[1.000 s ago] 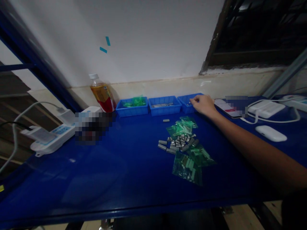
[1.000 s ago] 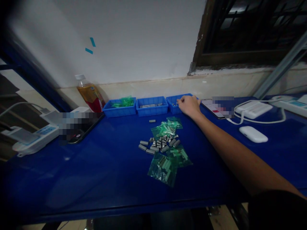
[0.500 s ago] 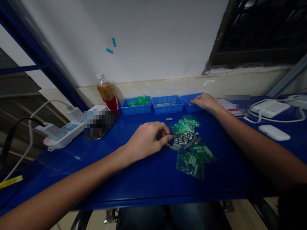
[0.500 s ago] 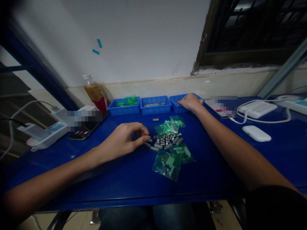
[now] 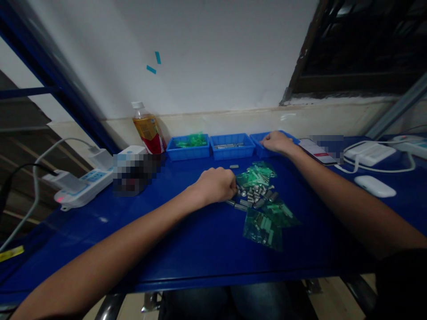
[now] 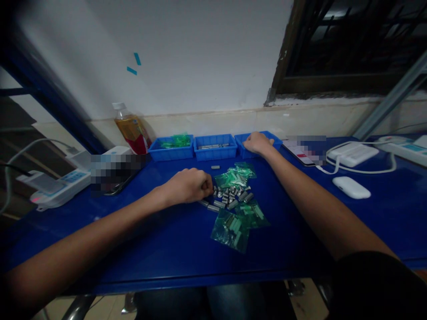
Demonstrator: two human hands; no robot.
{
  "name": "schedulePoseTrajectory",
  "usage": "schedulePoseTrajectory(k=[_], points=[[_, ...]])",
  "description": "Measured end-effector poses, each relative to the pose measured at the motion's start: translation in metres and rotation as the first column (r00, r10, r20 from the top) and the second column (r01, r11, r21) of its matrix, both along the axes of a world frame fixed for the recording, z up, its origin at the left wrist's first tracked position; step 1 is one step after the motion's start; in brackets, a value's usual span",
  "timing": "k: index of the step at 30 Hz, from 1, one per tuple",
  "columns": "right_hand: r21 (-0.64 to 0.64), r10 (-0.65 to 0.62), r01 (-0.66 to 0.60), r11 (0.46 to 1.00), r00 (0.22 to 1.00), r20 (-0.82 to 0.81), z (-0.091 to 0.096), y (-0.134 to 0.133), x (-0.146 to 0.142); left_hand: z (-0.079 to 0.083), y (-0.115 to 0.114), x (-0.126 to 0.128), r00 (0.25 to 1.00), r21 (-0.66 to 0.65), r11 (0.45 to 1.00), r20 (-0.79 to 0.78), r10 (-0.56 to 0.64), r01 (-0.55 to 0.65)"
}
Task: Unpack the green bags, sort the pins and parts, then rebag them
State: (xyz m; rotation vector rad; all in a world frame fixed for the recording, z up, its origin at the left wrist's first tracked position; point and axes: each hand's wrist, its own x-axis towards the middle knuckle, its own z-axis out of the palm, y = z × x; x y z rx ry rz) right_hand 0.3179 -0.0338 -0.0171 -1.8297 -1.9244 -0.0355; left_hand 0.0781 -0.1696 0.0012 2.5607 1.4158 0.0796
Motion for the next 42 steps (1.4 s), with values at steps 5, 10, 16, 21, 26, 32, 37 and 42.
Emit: schedulePoseTrajectory(k=[5, 10, 16, 21, 26, 32, 37, 42], points=[[0.123, -0.011, 0.009, 0.992, 1.000, 0.015, -0.001, -0.048, -0.014, -0.007, 0.002, -0.003, 0.985, 0.074, 0.993, 0.138, -0.106, 0.097], [0.349, 0.170, -0.181, 0.920, 0.983, 0.062, 0.010, -0.101, -0.038, -0.017, 0.000, -0.004, 0.977, 0.144, 0.981, 0.151, -0.148, 0.126], [0.147, 0.546, -0.543, 0.827, 0.838, 0.022, 0.008, -0.130, -0.072, -0.023, -0.007, -0.012, 0.983, 0.202, 0.976, 0.148, -0.112, 0.081], [0.119, 0.599, -0.592, 0.797, 0.799, -0.040, -0.003, -0.133, -0.081, -0.025, -0.002, -0.012, 0.940, 0.171, 0.985, 0.338, -0.040, -0.020], [0.216, 0.679, -0.657, 0.722, 0.733, -0.040, -0.003, -0.133, -0.078, -0.030, 0.007, -0.011, 0.600, -0.154, 0.987, 0.787, 0.146, -0.037], [0.257, 0.681, -0.663, 0.703, 0.732, 0.025, -0.003, -0.133, -0.076, -0.035, 0.010, -0.011, 0.470, -0.264, 0.961, 0.860, 0.197, 0.081], [0.288, 0.673, -0.636, 0.716, 0.738, -0.044, -0.005, -0.130, -0.075, -0.032, 0.010, -0.010, 0.431, -0.220, 0.973, 0.886, 0.168, 0.073], [0.291, 0.584, -0.526, 0.800, 0.794, -0.171, -0.005, -0.131, -0.078, -0.026, 0.001, -0.008, 0.575, 0.033, 0.999, 0.817, -0.041, 0.025]])
